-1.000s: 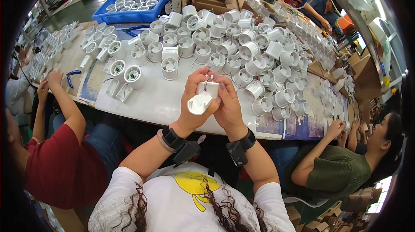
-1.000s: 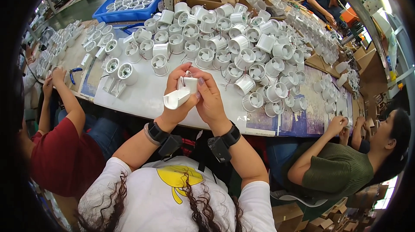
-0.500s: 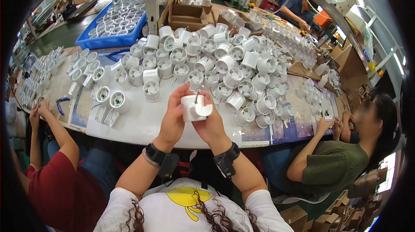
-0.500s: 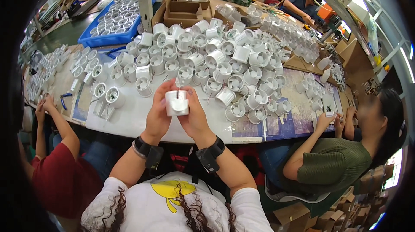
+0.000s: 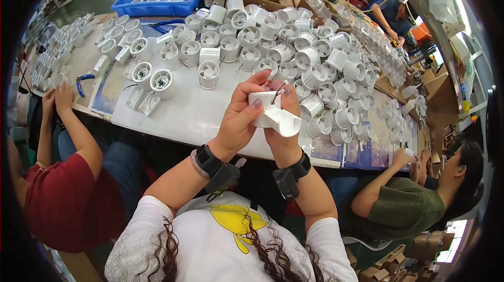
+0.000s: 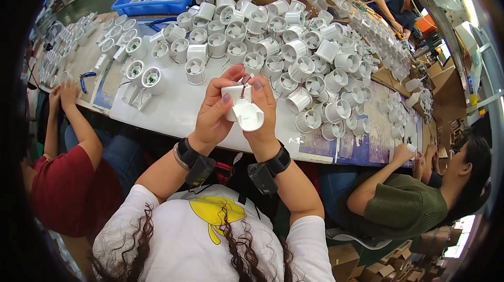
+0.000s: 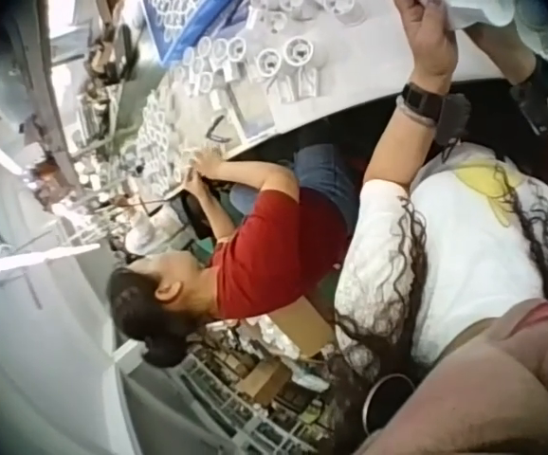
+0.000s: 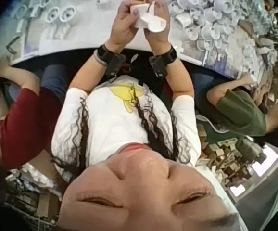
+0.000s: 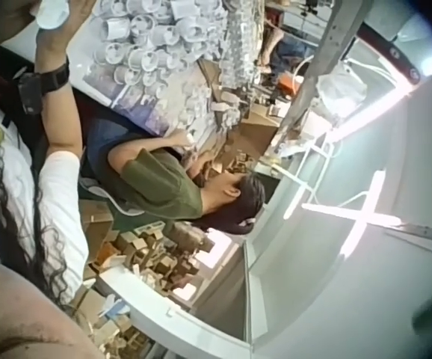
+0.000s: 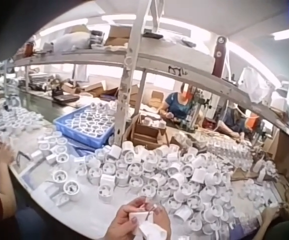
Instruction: The person picks up a white plastic housing and a fan, inserts the fan into the housing, and threads the wires through a side opening. They then press a white plastic cover onto the housing and place the assembled unit onto the table.
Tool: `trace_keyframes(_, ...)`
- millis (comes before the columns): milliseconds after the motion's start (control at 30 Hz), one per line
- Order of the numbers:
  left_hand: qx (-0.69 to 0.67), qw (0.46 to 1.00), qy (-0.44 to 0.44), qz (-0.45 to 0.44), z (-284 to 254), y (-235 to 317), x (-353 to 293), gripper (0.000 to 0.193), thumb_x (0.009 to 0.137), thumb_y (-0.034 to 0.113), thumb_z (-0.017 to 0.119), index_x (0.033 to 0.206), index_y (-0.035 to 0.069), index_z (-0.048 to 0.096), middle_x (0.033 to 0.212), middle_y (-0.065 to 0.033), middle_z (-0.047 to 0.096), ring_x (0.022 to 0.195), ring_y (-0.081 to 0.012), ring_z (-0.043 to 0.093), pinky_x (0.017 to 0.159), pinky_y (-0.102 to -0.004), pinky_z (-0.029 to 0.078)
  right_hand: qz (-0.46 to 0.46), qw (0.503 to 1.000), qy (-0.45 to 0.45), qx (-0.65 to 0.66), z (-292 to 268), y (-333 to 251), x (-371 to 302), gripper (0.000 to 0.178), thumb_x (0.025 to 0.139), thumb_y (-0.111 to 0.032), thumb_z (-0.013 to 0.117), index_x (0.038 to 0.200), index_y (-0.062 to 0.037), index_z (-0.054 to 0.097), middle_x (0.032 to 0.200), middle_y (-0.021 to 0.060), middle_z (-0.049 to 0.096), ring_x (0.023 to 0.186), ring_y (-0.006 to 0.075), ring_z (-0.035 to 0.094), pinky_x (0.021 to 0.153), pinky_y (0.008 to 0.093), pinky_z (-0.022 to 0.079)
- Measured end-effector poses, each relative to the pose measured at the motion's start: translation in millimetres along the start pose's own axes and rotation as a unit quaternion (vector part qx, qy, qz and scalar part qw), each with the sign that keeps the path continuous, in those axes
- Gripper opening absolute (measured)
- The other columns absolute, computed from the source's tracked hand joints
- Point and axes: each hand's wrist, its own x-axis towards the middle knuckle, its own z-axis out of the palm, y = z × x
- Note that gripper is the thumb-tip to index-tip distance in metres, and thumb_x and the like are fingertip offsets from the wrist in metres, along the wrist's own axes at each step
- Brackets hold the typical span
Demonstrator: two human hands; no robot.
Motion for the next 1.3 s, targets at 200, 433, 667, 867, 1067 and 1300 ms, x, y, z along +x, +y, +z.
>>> trace_keyframes(200, 0.003, 0.998, 0.035, -0.048, 3.7, -3.2, -2.4, 0.034, 0.093, 0.014, 0.057, 0.125, 0.009, 0.045, 0.149, -0.0096, 0.031, 0.135, -0.0224, 0.035, 0.112, -0.0394, 0.028, 0.029, 0.996, 0.029, 0.074, -3.5, -1.1, 7.0, 0.027, 0.1, -0.032, 0.044, 0.106, -0.0075, 0.055, 0.101, 0.0044, 0.061, 0.092, 0.0146, 0.06, 0.083, 0.029, 0.049)
trace_keyframes(433, 0.22, 0.975, 0.012, 0.003, -7.5, -3.6, 5.5, 0.073, 0.073, 0.012, 0.081, 0.133, 0.009, 0.04, 0.14, -0.0071, 0.042, 0.124, -0.0215, 0.047, 0.103, -0.0379, 0.04, 0.021, 0.996, 0.072, 0.046, -19.9, 2.5, 15.2, 0.031, 0.099, -0.033, 0.042, 0.111, -0.007, 0.055, 0.106, 0.005, 0.059, 0.102, 0.0174, 0.057, 0.091, 0.0332, 0.045)
trace_keyframes(667, 0.565, 0.823, 0.019, 0.055, -16.9, 29.3, 9.1, 0.079, 0.068, 0.012, 0.084, 0.133, 0.008, 0.04, 0.123, -0.0104, 0.054, 0.111, -0.0238, 0.056, 0.096, -0.0366, 0.046, -0.234, 0.876, -0.008, -0.421, -25.5, -44.5, 15.0, 0.048, 0.088, -0.031, 0.064, 0.125, -0.0042, 0.05, 0.121, 0.0089, 0.055, 0.116, 0.0213, 0.05, 0.101, 0.0353, 0.038)
trace_keyframes(867, 0.603, 0.793, -0.034, 0.084, -16.8, 42.0, 5.6, 0.084, 0.066, 0.011, 0.084, 0.136, 0.006, 0.038, 0.12, -0.0142, 0.056, 0.11, -0.0249, 0.056, 0.098, -0.037, 0.045, -0.236, 0.689, -0.174, -0.663, -2.6, -49.1, 5.0, 0.075, 0.07, -0.026, 0.08, 0.133, -0.0033, 0.045, 0.129, 0.0115, 0.051, 0.12, 0.0243, 0.048, 0.103, 0.0362, 0.036)
trace_keyframes(1067, 0.265, 0.964, -0.024, 0.025, -7.4, 42.0, 4.3, 0.058, 0.082, 0.016, 0.063, 0.134, 0.004, 0.039, 0.122, -0.0131, 0.054, 0.115, -0.0241, 0.053, 0.098, -0.0379, 0.044, -0.117, 0.845, -0.159, -0.497, -22.1, -32.1, 6.1, 0.079, 0.07, -0.023, 0.081, 0.135, -0.0048, 0.04, 0.132, 0.0106, 0.046, 0.123, 0.0225, 0.043, 0.101, 0.0357, 0.037)
trace_keyframes(1300, 0.097, 0.987, 0.117, 0.045, 7.1, 24.6, 6.3, 0.032, 0.088, 0.005, 0.046, 0.12, 0.003, 0.046, 0.115, -0.01, 0.054, 0.107, -0.0209, 0.053, 0.097, -0.0344, 0.042, -0.099, 0.927, -0.138, -0.334, 19.6, -14.2, -7.2, 0.063, 0.088, -0.029, 0.064, 0.136, -0.0034, 0.033, 0.135, 0.0116, 0.039, 0.124, 0.0221, 0.04, 0.103, 0.0342, 0.035)
